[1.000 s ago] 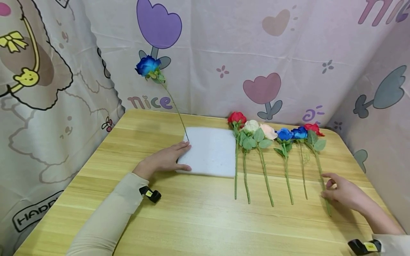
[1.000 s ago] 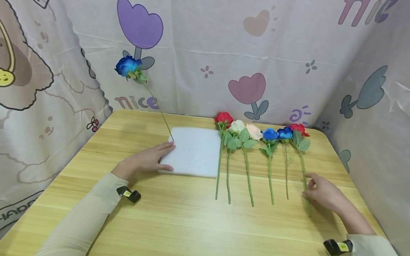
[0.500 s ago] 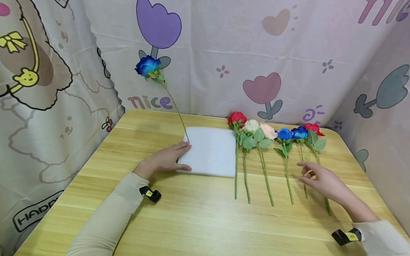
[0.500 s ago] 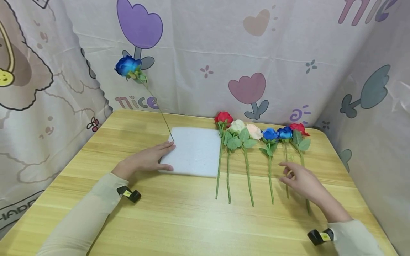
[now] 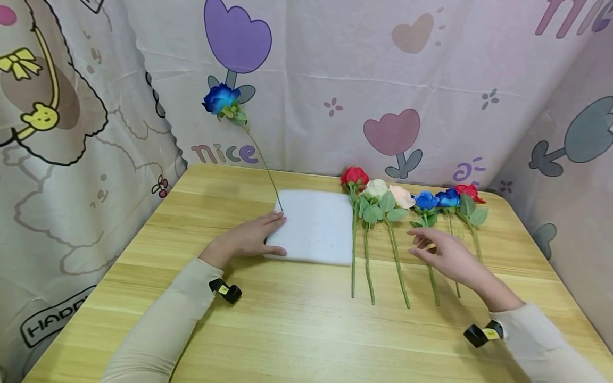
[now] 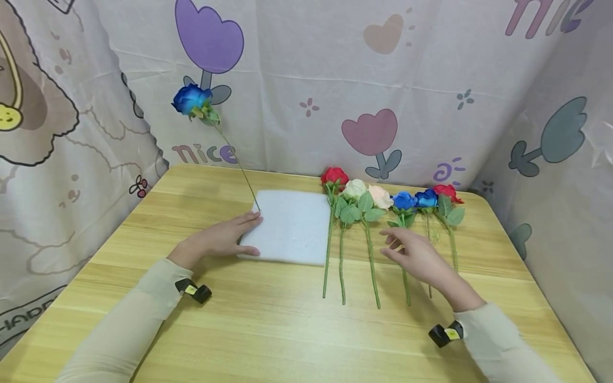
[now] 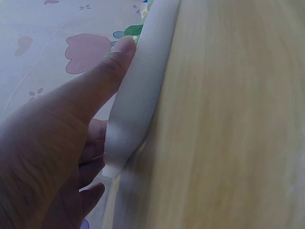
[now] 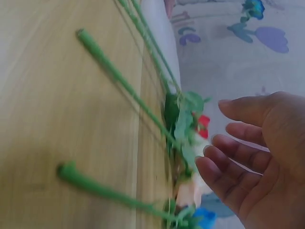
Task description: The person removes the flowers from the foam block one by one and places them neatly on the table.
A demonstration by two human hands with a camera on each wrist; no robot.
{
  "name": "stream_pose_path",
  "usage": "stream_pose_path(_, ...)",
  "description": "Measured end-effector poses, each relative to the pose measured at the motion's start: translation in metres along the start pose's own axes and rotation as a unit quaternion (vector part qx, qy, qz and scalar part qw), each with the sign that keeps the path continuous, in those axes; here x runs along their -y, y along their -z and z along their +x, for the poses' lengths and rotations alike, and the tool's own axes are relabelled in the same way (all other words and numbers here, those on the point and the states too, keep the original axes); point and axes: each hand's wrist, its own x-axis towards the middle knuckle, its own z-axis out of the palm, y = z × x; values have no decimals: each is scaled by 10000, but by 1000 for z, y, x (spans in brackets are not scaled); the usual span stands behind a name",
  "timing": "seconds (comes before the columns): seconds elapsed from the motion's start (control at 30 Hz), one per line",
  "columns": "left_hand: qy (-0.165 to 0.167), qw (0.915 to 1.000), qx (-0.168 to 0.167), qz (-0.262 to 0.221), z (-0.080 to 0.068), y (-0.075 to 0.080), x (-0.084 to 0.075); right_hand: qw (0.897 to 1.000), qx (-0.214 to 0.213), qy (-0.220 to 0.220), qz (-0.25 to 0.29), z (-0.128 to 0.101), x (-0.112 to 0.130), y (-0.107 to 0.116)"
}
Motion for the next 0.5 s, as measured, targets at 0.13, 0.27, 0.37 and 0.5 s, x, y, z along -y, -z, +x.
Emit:
stream_pose_path(0.13, 2, 10000, 9, 16, 0, -1, 0, 9997, 62, 155, 151, 11, 9, -7)
stream_pose_path(0.27, -4, 10000, 14, 14, 0, -1, 1, 9992, 84, 238, 303, 21, 19, -11)
stream_pose_path(0.37, 4, 10000, 29, 4, 0, -1, 1, 9987, 84, 303, 399, 28, 26, -15)
stream_pose_path(0.5, 17, 10000, 33, 3, 0, -1, 1, 9978, 133, 371, 538, 38, 34, -20)
